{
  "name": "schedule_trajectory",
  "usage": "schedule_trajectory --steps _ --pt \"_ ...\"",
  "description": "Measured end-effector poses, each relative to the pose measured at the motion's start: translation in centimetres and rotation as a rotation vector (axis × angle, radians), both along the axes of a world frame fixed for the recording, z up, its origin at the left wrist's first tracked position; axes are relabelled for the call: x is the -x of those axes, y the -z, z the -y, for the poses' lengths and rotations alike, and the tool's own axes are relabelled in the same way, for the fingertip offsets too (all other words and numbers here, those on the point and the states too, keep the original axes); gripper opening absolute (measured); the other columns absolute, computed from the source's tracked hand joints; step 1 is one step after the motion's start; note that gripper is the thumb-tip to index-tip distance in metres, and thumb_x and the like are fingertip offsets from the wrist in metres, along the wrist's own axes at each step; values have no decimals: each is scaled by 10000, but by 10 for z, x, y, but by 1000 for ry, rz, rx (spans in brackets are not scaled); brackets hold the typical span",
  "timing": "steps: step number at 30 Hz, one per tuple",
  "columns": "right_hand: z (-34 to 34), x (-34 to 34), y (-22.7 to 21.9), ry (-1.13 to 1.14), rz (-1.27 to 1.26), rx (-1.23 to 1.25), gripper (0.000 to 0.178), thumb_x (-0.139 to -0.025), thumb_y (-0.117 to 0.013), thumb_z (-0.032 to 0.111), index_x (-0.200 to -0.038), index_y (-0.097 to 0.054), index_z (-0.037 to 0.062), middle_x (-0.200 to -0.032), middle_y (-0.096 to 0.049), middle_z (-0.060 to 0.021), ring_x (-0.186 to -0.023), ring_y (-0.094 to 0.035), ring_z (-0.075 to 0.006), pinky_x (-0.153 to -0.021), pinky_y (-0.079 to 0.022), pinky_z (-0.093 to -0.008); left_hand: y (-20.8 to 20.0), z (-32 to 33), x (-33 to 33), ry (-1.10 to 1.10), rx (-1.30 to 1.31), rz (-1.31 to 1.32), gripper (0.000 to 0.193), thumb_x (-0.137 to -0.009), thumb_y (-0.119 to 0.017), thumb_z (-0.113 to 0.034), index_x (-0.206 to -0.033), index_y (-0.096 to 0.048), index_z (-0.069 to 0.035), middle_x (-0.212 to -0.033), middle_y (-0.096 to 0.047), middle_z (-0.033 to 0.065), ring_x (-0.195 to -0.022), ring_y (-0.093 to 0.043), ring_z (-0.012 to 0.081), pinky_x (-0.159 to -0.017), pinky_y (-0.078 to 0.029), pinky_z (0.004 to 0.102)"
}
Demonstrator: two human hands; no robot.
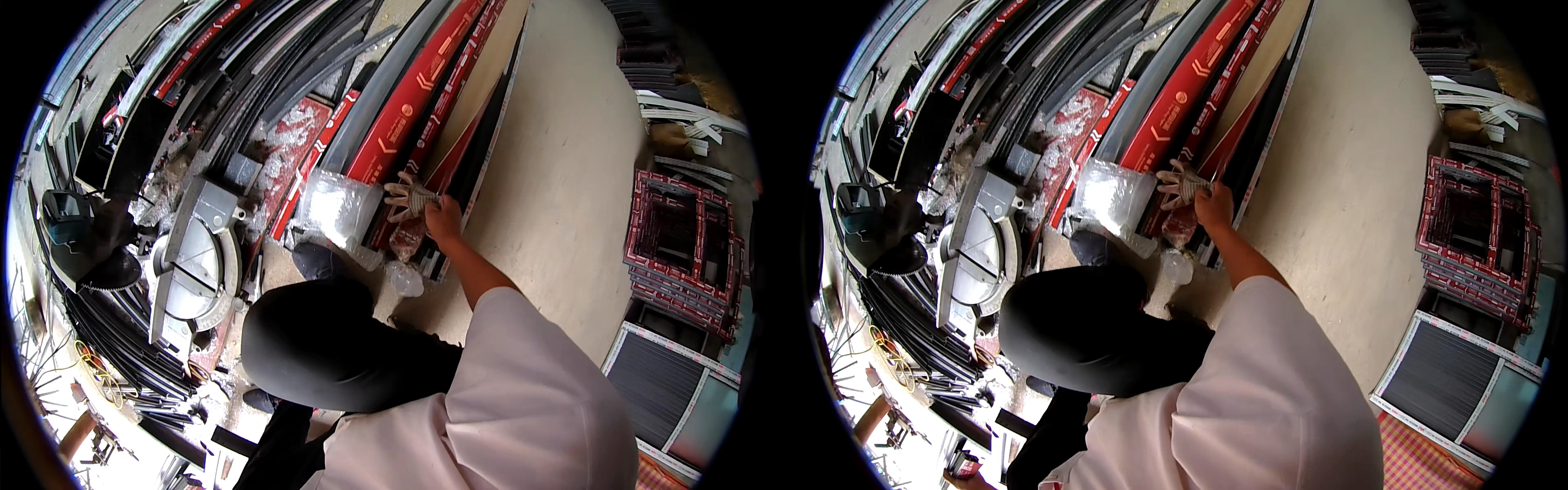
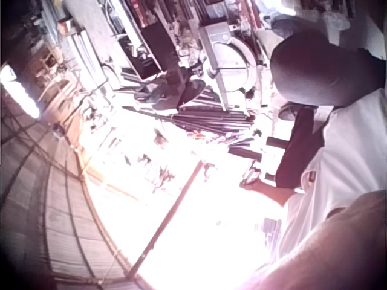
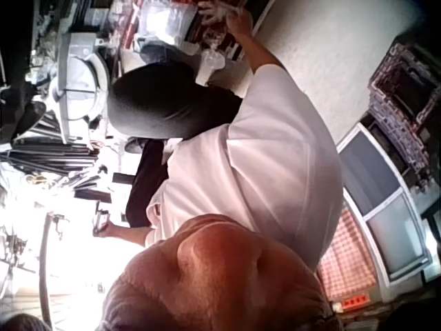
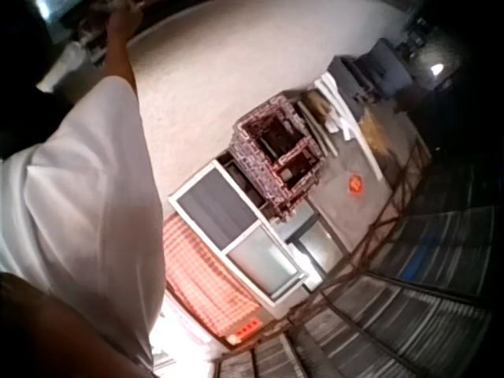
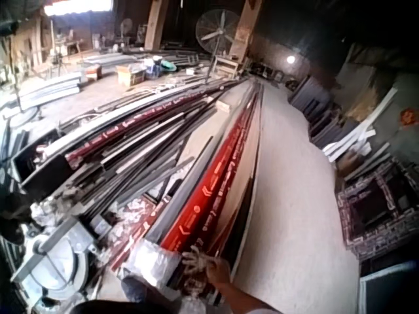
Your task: The person measures a long metal profile with a tape measure and marks it with a marker. They then place the profile on a miter saw, cut it, and stack the cut pieces. The person repeats this process for several profiles.
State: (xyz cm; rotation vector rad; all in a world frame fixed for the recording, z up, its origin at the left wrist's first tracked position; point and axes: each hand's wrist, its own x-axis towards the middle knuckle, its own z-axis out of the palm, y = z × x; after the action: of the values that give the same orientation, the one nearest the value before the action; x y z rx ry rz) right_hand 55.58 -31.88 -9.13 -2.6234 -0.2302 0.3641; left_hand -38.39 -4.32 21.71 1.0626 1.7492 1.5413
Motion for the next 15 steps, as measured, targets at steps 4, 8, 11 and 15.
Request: schedule_trajectory --steps 4,8,11,15 --pt "-1 -13 0 270 -175 -42 532 -949 -603 283 -1397 -588 -3 -1092 -684 -246 -918 -681 -422 -800 -547 -539 -2 -2 -41 -94 64 329 323 -903 -571 -323 -842 -632 -12 -775 -638 180 -626 -654 344 -572 -624 560" --pt "-62 7 -82 489 -541 -212 627 -986 -618 247 -1561 -464 53 -1431 -601 -231 -1006 -694 -359 -843 -550 -537 2 13 -5 61 -66 138 324 -920 -675 -297 -1000 -602 8 -869 -633 171 -662 -651 317 -596 -636 508" --pt "-61 2 -71 478 -657 -211 738 -991 -623 258 -1653 -347 86 -1494 -568 -221 -1044 -692 -349 -858 -541 -530 15 -4 37 288 -214 -345 396 -863 -801 -152 -1120 -550 13 -959 -618 176 -710 -651 297 -626 -646 474" --pt "-51 -11 -25 402 -496 -268 613 -946 -636 244 -1512 -529 35 -1337 -672 -223 -1011 -699 -364 -837 -526 -514 29 -14 31 248 -183 -173 535 -741 -860 62 -1156 -527 8 -1013 -616 176 -727 -640 284 -646 -644 465"
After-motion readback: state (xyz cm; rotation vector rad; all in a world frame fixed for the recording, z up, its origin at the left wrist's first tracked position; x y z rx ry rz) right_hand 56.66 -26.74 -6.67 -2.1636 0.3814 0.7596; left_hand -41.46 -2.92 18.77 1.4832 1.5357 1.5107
